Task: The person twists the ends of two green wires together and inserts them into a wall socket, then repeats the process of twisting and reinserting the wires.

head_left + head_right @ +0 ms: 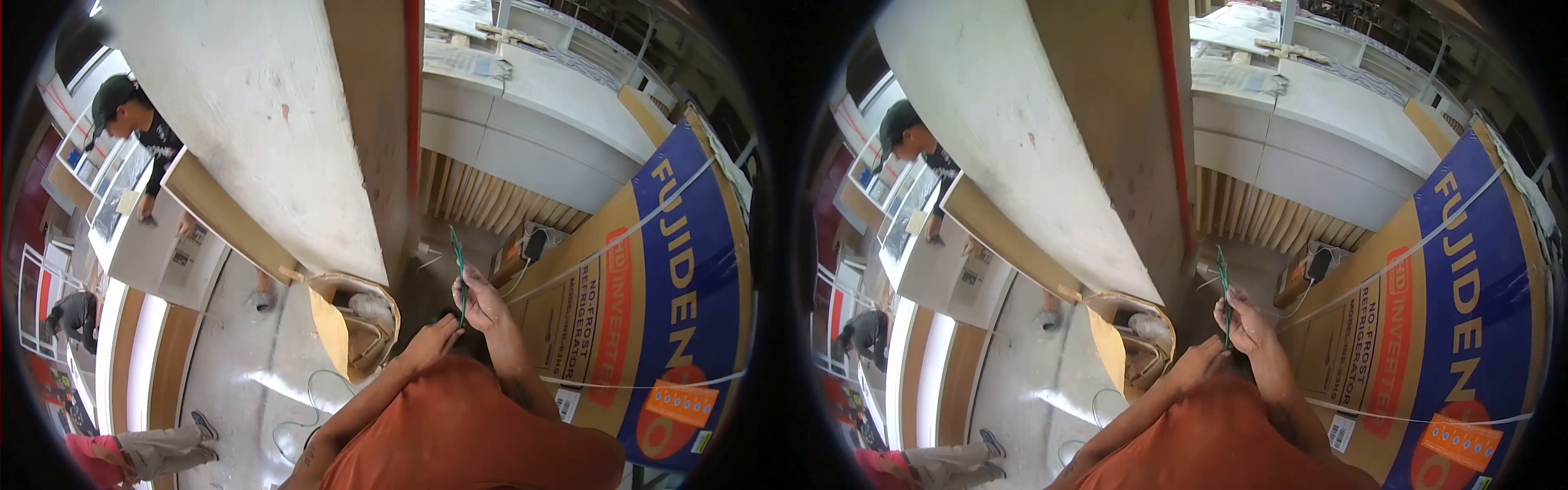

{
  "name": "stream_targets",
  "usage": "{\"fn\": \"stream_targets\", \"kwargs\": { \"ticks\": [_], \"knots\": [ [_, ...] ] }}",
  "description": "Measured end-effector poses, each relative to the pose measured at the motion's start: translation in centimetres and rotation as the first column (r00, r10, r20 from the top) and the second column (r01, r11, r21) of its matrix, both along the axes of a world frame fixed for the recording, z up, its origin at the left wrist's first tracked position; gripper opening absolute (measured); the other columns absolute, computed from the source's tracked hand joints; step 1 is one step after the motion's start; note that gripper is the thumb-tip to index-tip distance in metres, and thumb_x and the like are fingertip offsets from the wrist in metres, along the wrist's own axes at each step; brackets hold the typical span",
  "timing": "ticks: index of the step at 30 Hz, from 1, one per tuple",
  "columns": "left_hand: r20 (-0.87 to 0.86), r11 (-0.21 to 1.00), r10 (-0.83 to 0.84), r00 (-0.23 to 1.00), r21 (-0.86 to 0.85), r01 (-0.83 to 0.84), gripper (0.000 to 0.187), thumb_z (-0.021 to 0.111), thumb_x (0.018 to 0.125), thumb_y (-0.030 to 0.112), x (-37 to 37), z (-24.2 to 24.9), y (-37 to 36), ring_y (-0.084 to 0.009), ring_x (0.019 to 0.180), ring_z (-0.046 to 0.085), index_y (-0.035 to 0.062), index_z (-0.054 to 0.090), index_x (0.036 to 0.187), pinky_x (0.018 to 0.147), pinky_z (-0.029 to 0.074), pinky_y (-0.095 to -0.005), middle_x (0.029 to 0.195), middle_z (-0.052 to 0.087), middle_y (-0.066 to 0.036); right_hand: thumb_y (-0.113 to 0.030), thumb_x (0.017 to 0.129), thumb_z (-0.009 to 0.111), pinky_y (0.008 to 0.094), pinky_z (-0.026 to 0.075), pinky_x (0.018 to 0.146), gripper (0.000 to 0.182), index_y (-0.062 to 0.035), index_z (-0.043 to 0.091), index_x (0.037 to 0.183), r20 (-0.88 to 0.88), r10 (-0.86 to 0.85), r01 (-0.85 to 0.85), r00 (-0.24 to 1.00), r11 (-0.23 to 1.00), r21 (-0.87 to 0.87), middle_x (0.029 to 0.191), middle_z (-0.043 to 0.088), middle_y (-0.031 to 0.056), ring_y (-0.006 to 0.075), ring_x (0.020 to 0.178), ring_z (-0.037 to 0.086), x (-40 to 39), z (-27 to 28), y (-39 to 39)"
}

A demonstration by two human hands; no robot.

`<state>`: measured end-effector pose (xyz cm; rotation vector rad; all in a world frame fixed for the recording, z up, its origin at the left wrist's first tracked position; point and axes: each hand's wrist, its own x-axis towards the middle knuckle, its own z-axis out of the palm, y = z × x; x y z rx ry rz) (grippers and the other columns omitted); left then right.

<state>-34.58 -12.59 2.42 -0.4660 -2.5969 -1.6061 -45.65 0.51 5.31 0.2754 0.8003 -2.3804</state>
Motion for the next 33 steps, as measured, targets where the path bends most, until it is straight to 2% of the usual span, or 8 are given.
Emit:
{"fn": "stream_targets", "kwargs": {
  "ticks": [3,5,11,14,16,19,29,33],
  "knots": [
    [-0.048,0.993,-0.056,0.997,-0.111,0.05,0.016,0.053,0.097,0.018,-0.1,0.0,-0.2,-0.045,0.085,0.059,0.0029,0.05,0.1,0.072,0.049,-0.0537,0.094,0.059,-0.022,-0.013,0.099,0.057,0.0279,0.054,0.059,0.023,-0.0119,0.058,0.122,0.123,-0.002,-0.003,0.992,0.999,0.04,0.085,0.06,0.003,0.0141,0.068,0.062,0.1,0.3,0.6],
    [-0.021,0.986,-0.14,0.99,-0.096,0.138,0.017,0.052,0.098,0.02,-0.9,-1.1,-0.1,-0.0449,0.085,0.059,0.0029,0.05,0.099,0.072,0.049,-0.0536,0.093,0.059,-0.022,-0.014,0.1,0.055,0.0243,0.045,0.044,0.02,-0.0107,0.058,0.12,-0.128,0.025,0.044,0.991,0.859,0.51,0.085,0.057,0.0014,0.0105,0.055,0.055,-0.1,0.4,0.6],
    [0.123,0.992,-0.117,0.985,0.07,0.109,0.018,0.054,0.097,0.022,-3.2,-4.2,2.5,-0.043,0.083,0.06,0.0039,0.054,0.097,0.07,0.047,-0.0479,0.084,0.06,-0.021,-0.022,0.103,0.048,0.0209,0.029,0.034,0.021,-0.011,0.06,0.117,-0.304,0.049,0.195,0.951,0.669,0.718,0.082,0.055,-0.0007,0.0044,0.045,0.042,-3.8,-4.2,1.5],
    [0.286,0.994,-0.058,0.956,0.108,0.028,0.023,0.053,0.098,0.027,-6.2,-6.6,3.8,-0.0428,0.082,0.061,0.0041,0.055,0.094,0.069,0.047,-0.0473,0.08,0.06,-0.022,-0.027,0.103,0.047,0.0294,0.039,0.04,0.026,-0.0076,0.061,0.113,-0.146,0.065,0.066,0.987,0.662,0.746,0.082,0.056,0.0061,0.0157,0.047,0.048,-7.3,-7.8,1.9],
    [0.404,0.997,-0.012,0.915,0.077,-0.021,0.03,0.052,0.099,0.032,-8.3,-8.1,4.3,-0.0425,0.08,0.061,0.0038,0.057,0.091,0.068,0.047,-0.046,0.077,0.059,-0.023,-0.029,0.102,0.05,0.041,0.049,0.06,0.029,-0.0048,0.063,0.11,-0.417,0.44,0.338,0.795,0.251,0.907,0.086,0.059,0.0165,0.0335,0.065,0.059,-10.6,-13.1,1.8],
    [0.516,0.999,0.03,0.856,0.017,-0.045,0.032,0.053,0.099,0.036,-12.2,-12.1,5.5,-0.0362,0.08,0.065,0.0054,0.063,0.098,0.072,0.049,-0.042,0.079,0.064,-0.019,-0.028,0.099,0.054,0.0475,0.047,0.08,0.027,-0.0042,0.064,0.108,-0.57,0.535,0.538,0.624,0.235,0.809,0.094,0.059,0.0228,0.0453,0.088,0.058,-15.2,-17.0,1.7],
    [0.906,0.956,0.013,0.424,0.114,-0.271,0.043,0.053,0.098,0.044,-16.4,-28.7,5.2,-0.022,0.072,0.065,0.0049,0.071,0.096,0.071,0.05,-0.0347,0.075,0.067,-0.01,-0.021,0.094,0.058,0.0469,0.049,0.08,0.019,-0.0067,0.07,0.098,-0.462,0.525,0.388,0.715,0.251,0.887,0.099,0.063,0.0177,0.0403,0.091,0.061,-25.6,-30.5,1.2],
    [0.873,0.961,0.092,0.479,0.048,-0.271,0.045,0.052,0.099,0.046,-16.7,-30.9,6.2,-0.0282,0.076,0.067,0.005,0.07,0.097,0.073,0.05,-0.0373,0.077,0.068,-0.013,-0.021,0.094,0.059,0.0463,0.049,0.082,0.02,-0.0066,0.07,0.1,-0.375,0.526,0.279,0.763,0.255,0.926,0.1,0.066,0.016,0.039,0.094,0.061,-26.5,-35.4,0.0]
  ]
}}
